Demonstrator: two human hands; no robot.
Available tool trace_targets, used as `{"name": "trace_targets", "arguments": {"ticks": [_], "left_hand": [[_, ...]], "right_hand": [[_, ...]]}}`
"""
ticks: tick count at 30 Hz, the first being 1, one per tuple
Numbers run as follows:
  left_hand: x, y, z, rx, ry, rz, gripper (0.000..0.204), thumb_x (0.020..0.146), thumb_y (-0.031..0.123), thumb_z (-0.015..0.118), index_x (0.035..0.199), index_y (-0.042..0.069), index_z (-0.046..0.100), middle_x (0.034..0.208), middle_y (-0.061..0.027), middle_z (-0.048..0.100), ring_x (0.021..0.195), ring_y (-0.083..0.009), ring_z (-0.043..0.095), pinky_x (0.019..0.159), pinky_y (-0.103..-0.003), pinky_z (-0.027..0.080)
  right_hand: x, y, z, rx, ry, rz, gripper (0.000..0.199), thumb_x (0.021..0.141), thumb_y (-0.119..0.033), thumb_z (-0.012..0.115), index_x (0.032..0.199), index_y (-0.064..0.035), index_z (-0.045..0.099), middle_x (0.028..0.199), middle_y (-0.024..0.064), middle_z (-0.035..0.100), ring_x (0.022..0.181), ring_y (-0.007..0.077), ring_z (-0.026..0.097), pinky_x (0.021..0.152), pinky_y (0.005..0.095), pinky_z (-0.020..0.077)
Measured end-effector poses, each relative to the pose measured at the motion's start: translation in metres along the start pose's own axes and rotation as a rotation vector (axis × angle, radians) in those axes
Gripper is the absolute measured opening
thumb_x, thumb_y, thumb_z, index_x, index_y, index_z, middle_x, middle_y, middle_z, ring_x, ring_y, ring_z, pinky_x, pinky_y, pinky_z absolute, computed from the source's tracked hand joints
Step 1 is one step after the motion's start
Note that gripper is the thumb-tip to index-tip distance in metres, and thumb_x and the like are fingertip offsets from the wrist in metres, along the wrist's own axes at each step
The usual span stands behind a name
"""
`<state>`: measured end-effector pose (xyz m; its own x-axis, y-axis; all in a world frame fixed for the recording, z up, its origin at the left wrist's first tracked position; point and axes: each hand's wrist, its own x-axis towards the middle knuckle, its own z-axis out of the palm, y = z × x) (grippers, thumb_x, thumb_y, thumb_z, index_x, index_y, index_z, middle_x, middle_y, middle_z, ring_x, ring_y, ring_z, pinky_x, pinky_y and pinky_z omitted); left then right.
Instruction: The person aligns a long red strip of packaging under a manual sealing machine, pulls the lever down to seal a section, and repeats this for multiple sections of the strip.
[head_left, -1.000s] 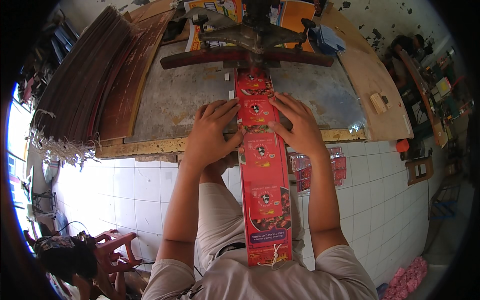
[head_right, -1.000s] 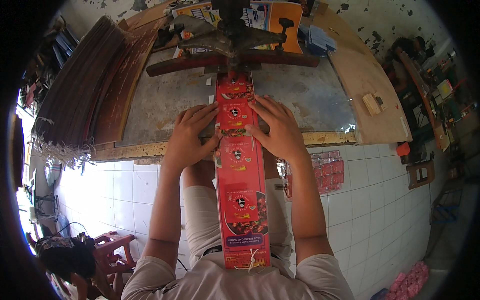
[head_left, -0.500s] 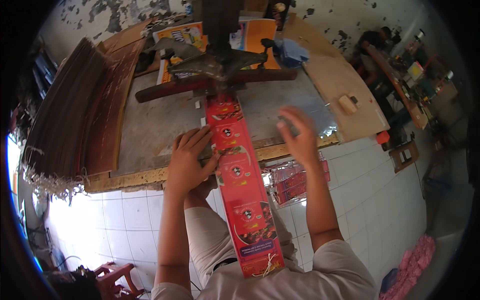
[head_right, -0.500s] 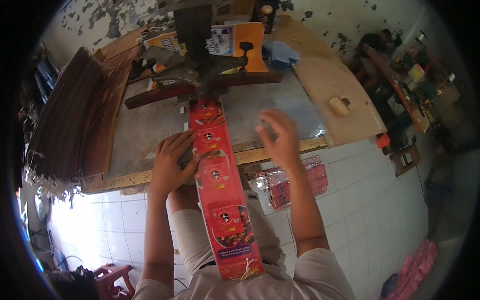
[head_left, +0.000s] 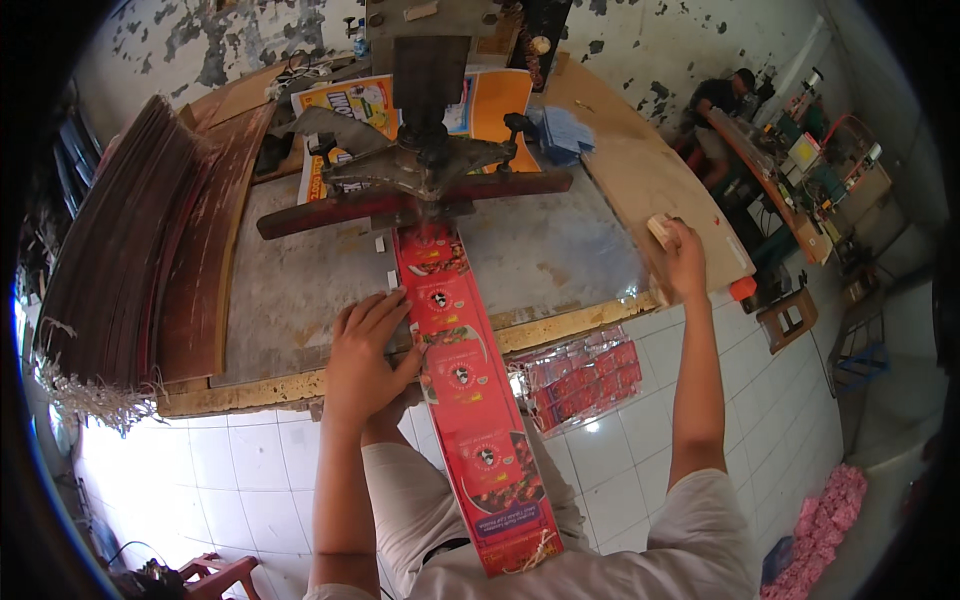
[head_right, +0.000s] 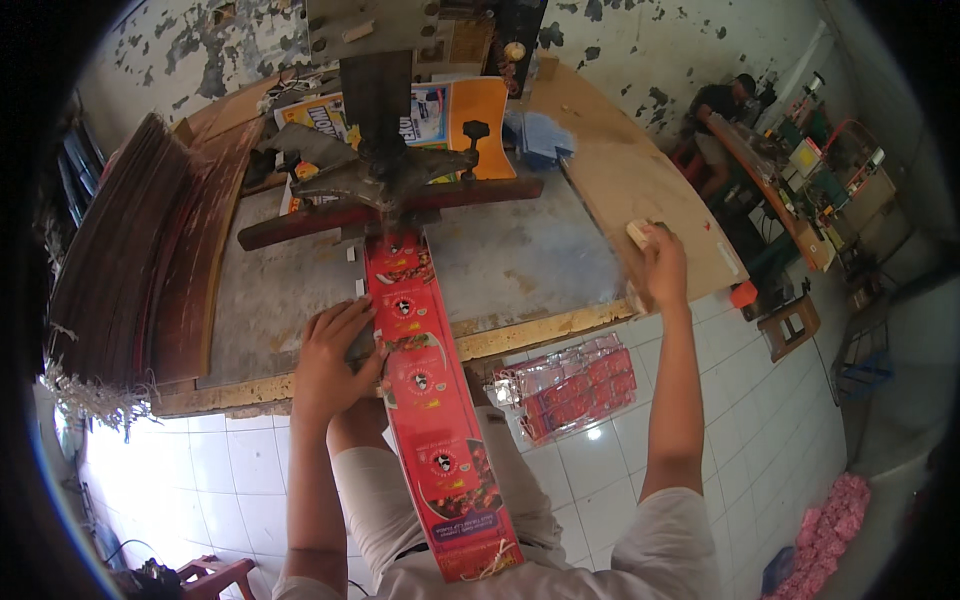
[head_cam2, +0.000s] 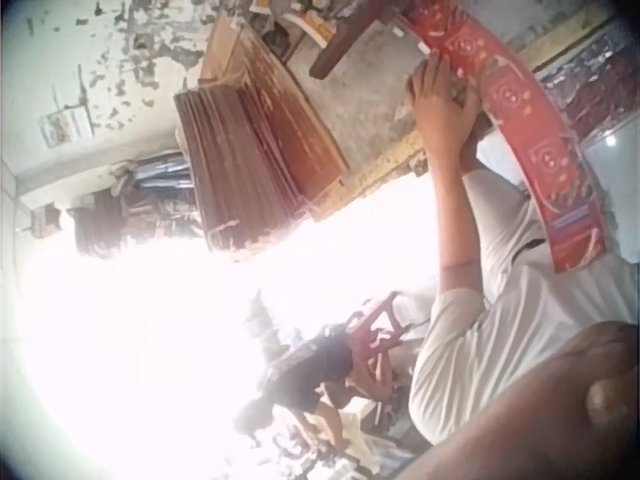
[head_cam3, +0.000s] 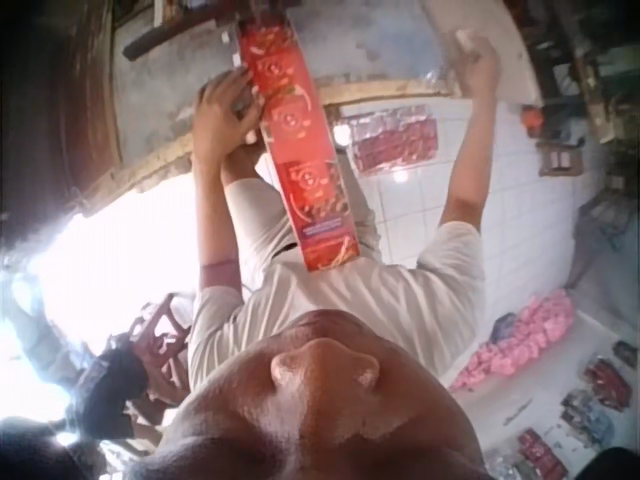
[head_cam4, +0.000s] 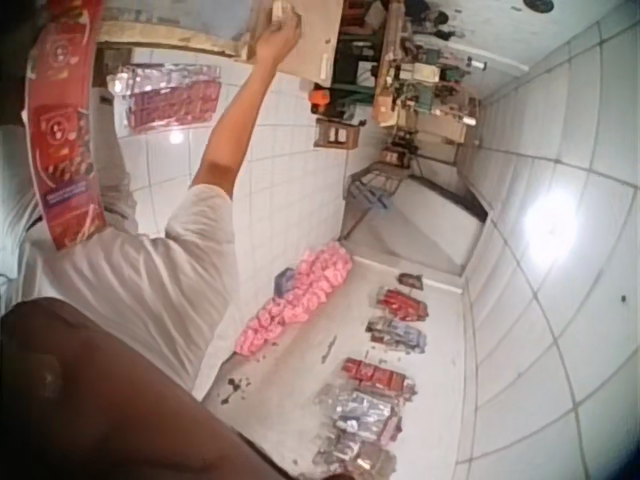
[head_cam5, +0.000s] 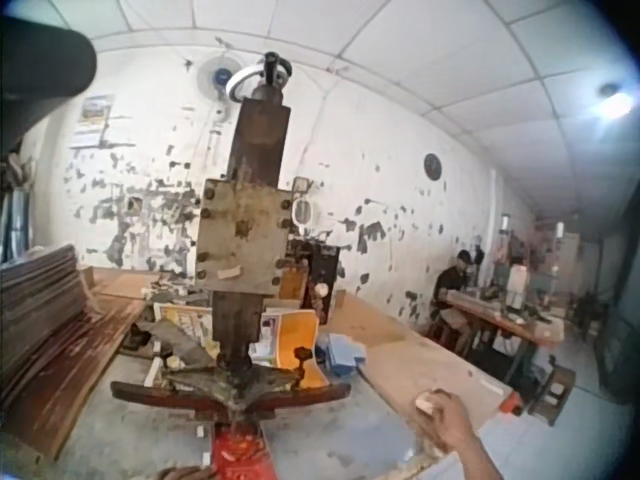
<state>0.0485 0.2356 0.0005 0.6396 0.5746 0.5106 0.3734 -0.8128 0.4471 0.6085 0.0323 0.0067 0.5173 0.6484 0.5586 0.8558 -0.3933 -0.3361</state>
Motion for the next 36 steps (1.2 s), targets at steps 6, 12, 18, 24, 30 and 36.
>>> {"name": "trace_targets", "arguments": {"ticks": [6,12,18,24,30,36], "left_hand": [[-0.001,0.001,-0.003,0.023,-0.004,0.003,0.055,0.088,0.02,0.083,0.139,0.002,0.076,0.156,-0.0127,0.071,0.146,-0.0382,0.061,0.125,-0.054,0.044],[-0.001,-0.001,-0.001,0.006,-0.002,-0.01,0.055,0.091,0.027,0.083,0.138,0.001,0.076,0.158,-0.0118,0.069,0.146,-0.037,0.061,0.127,-0.057,0.041],[-0.001,-0.001,-0.001,0.003,0.016,-0.001,0.054,0.091,0.024,0.082,0.14,0.001,0.075,0.157,-0.013,0.069,0.146,-0.0372,0.062,0.127,-0.056,0.042],[0.0,0.002,-0.002,-0.002,0.009,0.001,0.053,0.092,0.02,0.081,0.141,0.002,0.075,0.157,-0.015,0.069,0.147,-0.0376,0.061,0.126,-0.054,0.042],[-0.002,-0.001,-0.003,0.002,0.016,-0.007,0.052,0.093,0.02,0.082,0.14,0.001,0.075,0.156,-0.0144,0.07,0.147,-0.0367,0.061,0.126,-0.054,0.042],[-0.001,0.0,-0.001,0.001,0.021,0.004,0.052,0.093,0.022,0.083,0.14,0.001,0.076,0.155,-0.0137,0.07,0.146,-0.0362,0.062,0.126,-0.054,0.043]], "right_hand": [[-0.08,-0.19,-0.014,0.433,-0.194,-0.366,0.035,0.103,-0.007,0.077,0.138,-0.0096,0.076,0.142,0.0144,0.068,0.134,0.0365,0.066,0.116,0.0468,0.053],[-0.121,-0.273,-0.001,0.567,-0.425,-0.653,0.038,0.097,-0.008,0.083,0.134,-0.0093,0.077,0.146,0.0108,0.066,0.136,0.0352,0.065,0.115,0.0485,0.0554],[-0.085,-0.206,0.015,0.424,-0.224,-0.459,0.039,0.094,-0.021,0.089,0.128,-0.0067,0.078,0.132,0.0112,0.075,0.13,0.0339,0.067,0.105,0.0509,0.0549],[-0.032,-0.13,0.013,0.124,-0.29,-0.244,0.037,0.099,-0.021,0.083,0.132,-0.0043,0.078,0.142,0.0141,0.073,0.132,0.0385,0.068,0.114,0.0475,0.0541],[-0.019,-0.138,0.009,-0.018,-0.419,-0.332,0.034,0.103,-0.019,0.076,0.133,-0.0034,0.076,0.136,0.0172,0.075,0.125,0.0397,0.071,0.108,0.0493,0.0579],[-0.02,-0.133,0.025,-0.193,-0.346,-0.407,0.014,0.102,-0.012,0.071,0.113,-0.0023,0.072,0.116,0.0167,0.077,0.102,0.0417,0.076,0.089,0.052,0.0618]]}}
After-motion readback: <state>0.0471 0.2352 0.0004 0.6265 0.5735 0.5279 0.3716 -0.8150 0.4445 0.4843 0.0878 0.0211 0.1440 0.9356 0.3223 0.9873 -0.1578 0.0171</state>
